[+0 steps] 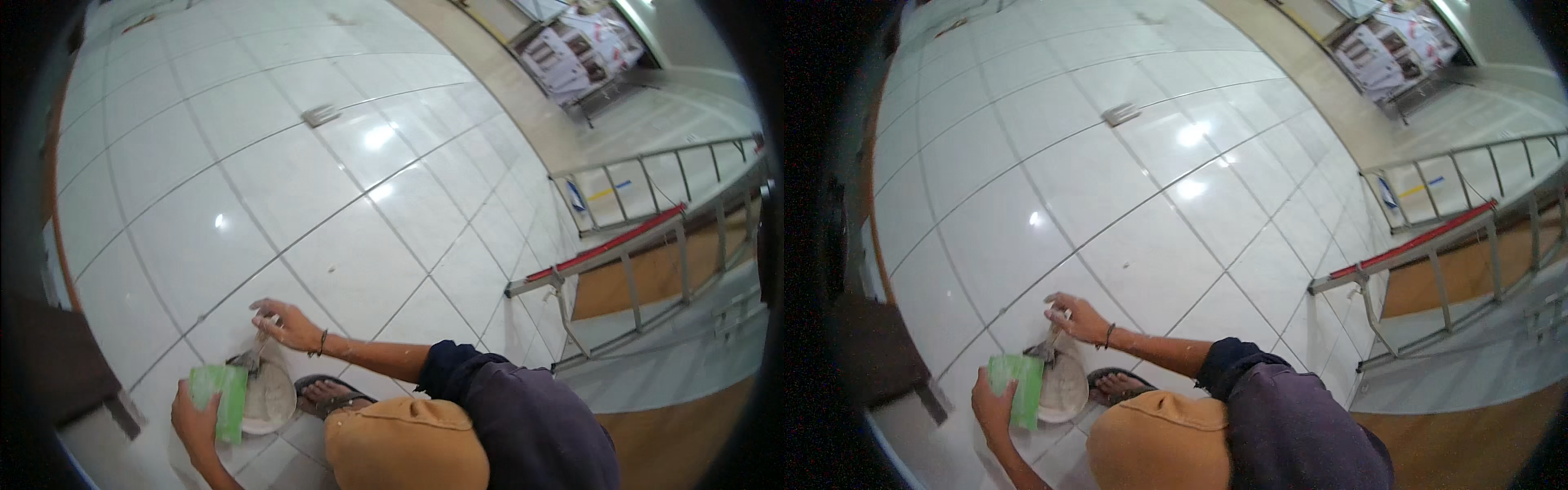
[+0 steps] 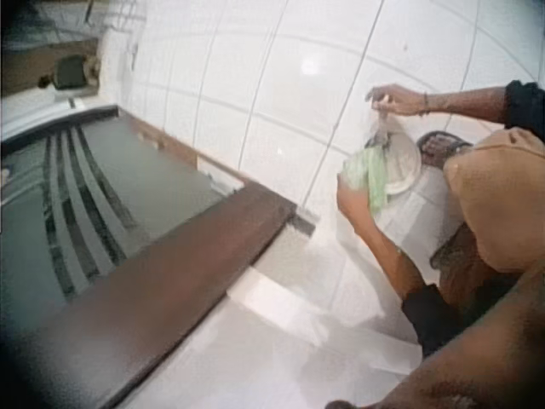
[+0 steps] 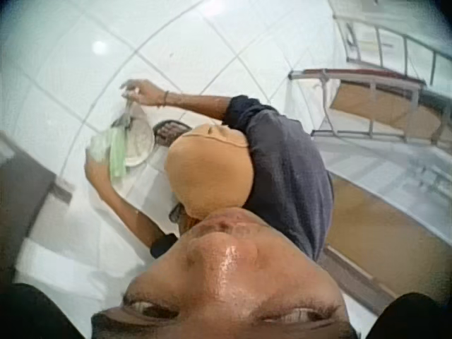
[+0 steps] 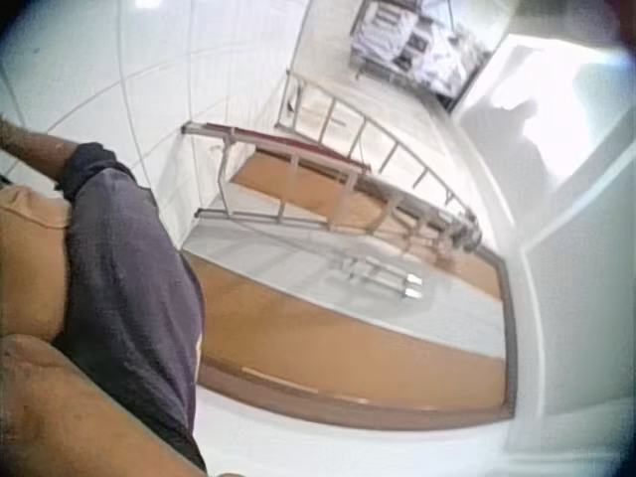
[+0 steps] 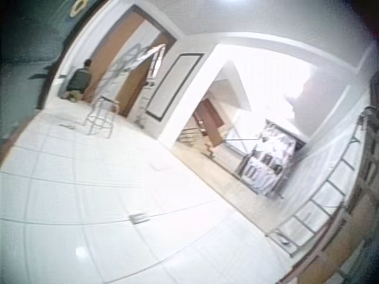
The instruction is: The person applies grout to the gaps between white floor tiles using a green rubber float. They scoop grout from a bucket with a trowel and spread it along the base of a wall and across the floor tiles. The person then stands up and moves a ladder.
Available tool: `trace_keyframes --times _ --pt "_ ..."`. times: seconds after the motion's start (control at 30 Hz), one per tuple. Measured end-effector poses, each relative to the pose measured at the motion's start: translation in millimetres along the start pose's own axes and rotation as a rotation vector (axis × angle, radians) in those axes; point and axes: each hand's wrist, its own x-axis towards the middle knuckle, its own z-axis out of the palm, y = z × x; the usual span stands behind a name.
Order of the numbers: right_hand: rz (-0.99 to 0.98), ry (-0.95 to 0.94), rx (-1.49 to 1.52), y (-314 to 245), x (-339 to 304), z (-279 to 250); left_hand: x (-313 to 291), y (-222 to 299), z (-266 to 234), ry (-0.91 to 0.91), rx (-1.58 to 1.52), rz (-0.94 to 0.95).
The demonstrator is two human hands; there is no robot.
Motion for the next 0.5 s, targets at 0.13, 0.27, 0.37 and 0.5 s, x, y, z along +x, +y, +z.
trace_keyframes --times 0.13,0.27,0.37,0.5 --pt "0.169 0.061 0.066 2 -21 -19 16 15 -2 -0.257 0.082 -0.005" --pt "0.139 0.097 0.049 12 -28 -10 22 0 5 -0.252 0.107 0.157" --pt "0.161 0.090 0.044 11 -32 -12 25 5 8 -0.218 0.173 0.199" --pt "0.167 0.108 0.070 15 -33 -12 34 15 7 -0.272 0.207 0.128"
